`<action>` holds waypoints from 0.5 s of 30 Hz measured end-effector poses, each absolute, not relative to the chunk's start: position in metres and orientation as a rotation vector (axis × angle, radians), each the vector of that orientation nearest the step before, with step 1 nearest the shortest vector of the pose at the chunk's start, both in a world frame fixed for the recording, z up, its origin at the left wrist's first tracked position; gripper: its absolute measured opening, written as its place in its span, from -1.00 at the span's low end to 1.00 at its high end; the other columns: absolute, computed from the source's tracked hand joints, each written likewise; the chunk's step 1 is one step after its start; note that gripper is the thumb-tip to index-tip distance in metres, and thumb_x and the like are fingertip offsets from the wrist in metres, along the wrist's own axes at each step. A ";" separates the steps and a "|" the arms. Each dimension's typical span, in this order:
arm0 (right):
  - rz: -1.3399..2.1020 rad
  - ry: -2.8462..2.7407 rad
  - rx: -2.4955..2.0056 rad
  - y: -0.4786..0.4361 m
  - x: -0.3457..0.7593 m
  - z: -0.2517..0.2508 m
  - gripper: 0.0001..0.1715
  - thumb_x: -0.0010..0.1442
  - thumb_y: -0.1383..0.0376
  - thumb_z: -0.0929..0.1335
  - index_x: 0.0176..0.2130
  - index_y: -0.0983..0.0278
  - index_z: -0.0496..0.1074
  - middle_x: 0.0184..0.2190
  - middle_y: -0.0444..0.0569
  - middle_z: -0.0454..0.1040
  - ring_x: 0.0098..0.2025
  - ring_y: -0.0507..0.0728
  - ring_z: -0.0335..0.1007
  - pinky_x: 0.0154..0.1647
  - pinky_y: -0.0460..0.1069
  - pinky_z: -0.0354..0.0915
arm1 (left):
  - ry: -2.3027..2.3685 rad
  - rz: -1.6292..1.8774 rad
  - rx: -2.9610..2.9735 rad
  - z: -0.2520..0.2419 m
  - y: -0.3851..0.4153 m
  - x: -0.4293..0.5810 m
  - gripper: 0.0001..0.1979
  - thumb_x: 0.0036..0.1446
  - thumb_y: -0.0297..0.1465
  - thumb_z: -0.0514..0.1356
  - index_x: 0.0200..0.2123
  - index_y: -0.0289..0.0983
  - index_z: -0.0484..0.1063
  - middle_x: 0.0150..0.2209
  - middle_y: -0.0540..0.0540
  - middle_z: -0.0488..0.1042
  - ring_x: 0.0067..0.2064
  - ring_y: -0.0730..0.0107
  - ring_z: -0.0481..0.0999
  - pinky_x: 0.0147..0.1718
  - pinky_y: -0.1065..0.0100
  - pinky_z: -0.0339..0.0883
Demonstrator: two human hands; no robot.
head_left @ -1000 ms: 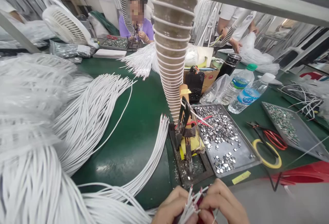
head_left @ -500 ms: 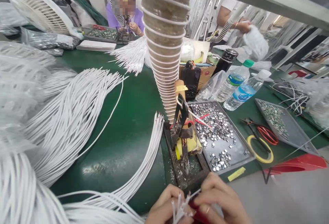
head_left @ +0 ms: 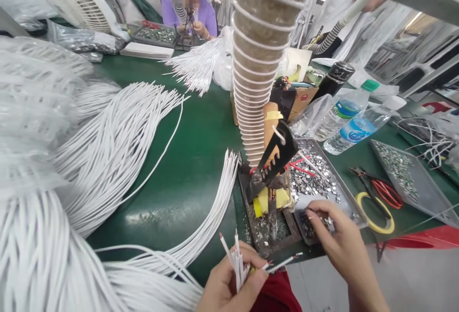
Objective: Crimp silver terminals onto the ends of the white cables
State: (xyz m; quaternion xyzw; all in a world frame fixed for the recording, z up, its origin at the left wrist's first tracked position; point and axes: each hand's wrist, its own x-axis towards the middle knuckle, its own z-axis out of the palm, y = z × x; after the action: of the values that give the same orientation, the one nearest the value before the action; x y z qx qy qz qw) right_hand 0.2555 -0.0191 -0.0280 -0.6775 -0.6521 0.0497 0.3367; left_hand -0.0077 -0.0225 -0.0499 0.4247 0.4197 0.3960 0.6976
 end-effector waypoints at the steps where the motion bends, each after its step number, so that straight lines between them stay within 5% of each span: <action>1: 0.143 -1.698 -1.732 -0.025 0.248 -0.025 -0.93 0.42 0.25 0.36 -0.10 0.15 0.47 -0.32 -0.11 0.58 -0.35 0.07 0.55 -0.30 -0.08 0.49 | 0.926 0.860 0.939 -0.046 -0.020 -0.009 -0.64 0.22 0.00 0.41 -0.34 -0.18 0.68 -0.36 0.02 0.49 -0.30 0.35 0.41 -0.21 0.40 0.23; 6: 0.268 -1.768 -1.374 -0.041 0.210 -0.015 -0.84 0.38 0.41 0.38 -0.14 0.15 0.52 -0.30 -0.11 0.57 -0.27 0.05 0.56 -0.16 -0.07 0.50 | 0.906 0.860 0.916 -0.036 -0.014 -0.009 -0.68 0.26 -0.08 0.41 -0.36 -0.19 0.60 -0.33 0.05 0.39 -0.30 0.33 0.35 -0.19 0.38 0.23; 15: 0.384 -1.753 -1.225 -0.047 0.188 -0.022 -0.63 0.24 0.56 0.42 -0.04 0.19 0.52 -0.27 -0.08 0.60 -0.30 0.06 0.56 -0.26 -0.05 0.52 | 0.819 0.830 0.867 -0.027 -0.009 -0.003 -0.82 0.27 -0.32 0.41 -0.38 -0.23 0.59 -0.29 -0.04 0.55 -0.21 0.26 0.51 -0.09 0.33 0.34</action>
State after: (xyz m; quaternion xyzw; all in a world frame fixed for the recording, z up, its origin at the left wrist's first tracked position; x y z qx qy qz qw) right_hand 0.1877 -0.0470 -0.0220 -0.4988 -0.7140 0.1564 0.4658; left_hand -0.0032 -0.0093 -0.0266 0.3962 0.3744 0.3793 0.7476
